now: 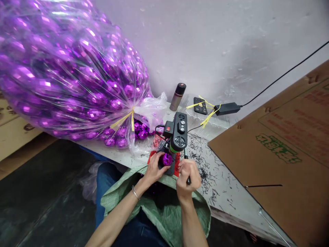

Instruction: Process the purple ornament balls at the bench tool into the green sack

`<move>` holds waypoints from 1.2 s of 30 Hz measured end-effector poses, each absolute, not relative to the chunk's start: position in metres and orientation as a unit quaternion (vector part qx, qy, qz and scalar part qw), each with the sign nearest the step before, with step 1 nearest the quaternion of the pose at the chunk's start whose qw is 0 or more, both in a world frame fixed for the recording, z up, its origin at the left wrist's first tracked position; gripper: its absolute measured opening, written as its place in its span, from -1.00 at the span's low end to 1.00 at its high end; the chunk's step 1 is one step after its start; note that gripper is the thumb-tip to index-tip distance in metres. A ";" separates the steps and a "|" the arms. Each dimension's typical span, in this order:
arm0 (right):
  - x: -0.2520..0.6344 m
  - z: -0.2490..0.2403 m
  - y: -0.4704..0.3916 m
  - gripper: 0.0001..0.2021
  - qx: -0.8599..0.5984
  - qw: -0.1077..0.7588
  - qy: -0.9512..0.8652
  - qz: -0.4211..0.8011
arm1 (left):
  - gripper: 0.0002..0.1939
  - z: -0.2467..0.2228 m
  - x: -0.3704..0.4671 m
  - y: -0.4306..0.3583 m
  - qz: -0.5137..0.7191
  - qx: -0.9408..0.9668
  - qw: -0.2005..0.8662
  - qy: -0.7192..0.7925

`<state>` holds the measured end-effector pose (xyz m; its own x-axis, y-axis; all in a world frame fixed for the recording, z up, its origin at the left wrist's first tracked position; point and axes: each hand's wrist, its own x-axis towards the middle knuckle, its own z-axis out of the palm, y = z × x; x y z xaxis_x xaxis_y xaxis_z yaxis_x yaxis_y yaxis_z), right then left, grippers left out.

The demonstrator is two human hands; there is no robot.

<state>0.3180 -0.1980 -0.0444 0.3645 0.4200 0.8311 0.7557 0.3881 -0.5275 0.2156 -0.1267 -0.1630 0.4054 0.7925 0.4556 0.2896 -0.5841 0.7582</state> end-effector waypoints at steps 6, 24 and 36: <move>0.318 -0.034 -0.199 -0.71 -0.537 0.617 -0.561 -0.130 | -0.23 -0.156 0.170 -0.147 0.433 0.819 0.181 0.331; 0.316 -0.025 -0.198 -0.69 -0.541 0.622 -0.554 -0.121 | -0.34 -0.107 0.161 -0.047 0.371 0.773 0.298 0.418; 0.317 -0.007 -0.195 -0.71 -0.565 0.629 -0.526 -0.086 | -0.40 -0.146 0.211 -0.103 0.369 0.788 0.354 0.341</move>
